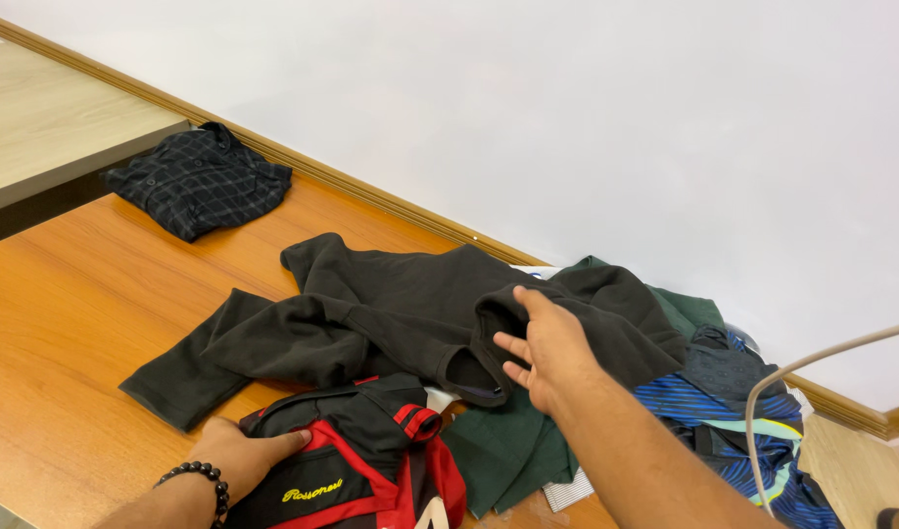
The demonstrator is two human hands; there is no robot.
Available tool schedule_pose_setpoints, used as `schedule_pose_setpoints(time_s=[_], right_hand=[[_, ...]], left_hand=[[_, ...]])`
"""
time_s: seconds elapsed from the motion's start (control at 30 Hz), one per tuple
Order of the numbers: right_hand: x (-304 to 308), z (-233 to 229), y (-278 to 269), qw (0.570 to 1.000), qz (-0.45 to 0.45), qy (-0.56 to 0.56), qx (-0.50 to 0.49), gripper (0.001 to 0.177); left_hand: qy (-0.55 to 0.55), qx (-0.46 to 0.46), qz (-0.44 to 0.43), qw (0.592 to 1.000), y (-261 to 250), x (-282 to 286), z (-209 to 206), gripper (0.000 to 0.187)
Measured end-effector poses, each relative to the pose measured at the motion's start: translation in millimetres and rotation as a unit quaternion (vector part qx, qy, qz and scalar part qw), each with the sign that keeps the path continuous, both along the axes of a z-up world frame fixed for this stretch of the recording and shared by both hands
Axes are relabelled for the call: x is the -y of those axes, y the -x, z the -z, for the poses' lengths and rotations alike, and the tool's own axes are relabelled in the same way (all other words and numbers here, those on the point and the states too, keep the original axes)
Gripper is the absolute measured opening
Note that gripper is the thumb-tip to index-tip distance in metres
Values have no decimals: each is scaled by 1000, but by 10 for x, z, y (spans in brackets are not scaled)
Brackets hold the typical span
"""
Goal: The person folds a red and black striped shirt on a wooden table, then picks up and unfolds a black sweatshirt. The person smooths the sweatshirt on the table but does not complete folding it.
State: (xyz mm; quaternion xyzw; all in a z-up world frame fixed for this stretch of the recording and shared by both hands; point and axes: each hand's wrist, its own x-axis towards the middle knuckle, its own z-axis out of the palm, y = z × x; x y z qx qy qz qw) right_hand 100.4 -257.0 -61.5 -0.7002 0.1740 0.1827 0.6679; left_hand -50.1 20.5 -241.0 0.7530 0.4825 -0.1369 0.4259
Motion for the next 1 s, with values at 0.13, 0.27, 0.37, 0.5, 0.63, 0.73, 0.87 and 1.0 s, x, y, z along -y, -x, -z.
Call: schedule_pose_setpoints(time_s=[0.13,0.27,0.37,0.5,0.63,0.73,0.87,1.0], right_hand=[[-102,265,207,993,-70,54,-73,83],[-111,486,439,975,-142,116,-124,98],[-92,558,523,962,-192,155,-120,104],[-92,593,583,960,-211,127,-135,110],[-149,690,719,948,-245,117,-164,112],[-188,774,762,942,-301,105,-106,110],[-191,884,777,921,-362,104,-100,85],[-203,942,777,928,-355,59,-102,63]], left_hand=[[67,23,-11,997,31,55,15,103],[10,59,-5,998,65,130,-85,99],[-80,54,39,995,51,184,-179,98],[-40,111,-9,993,40,206,-214,106],[58,129,-90,986,35,188,-163,112],[125,125,-80,981,56,163,-127,104],[211,95,-56,971,120,179,-92,90],[221,120,-51,966,224,208,-83,82]])
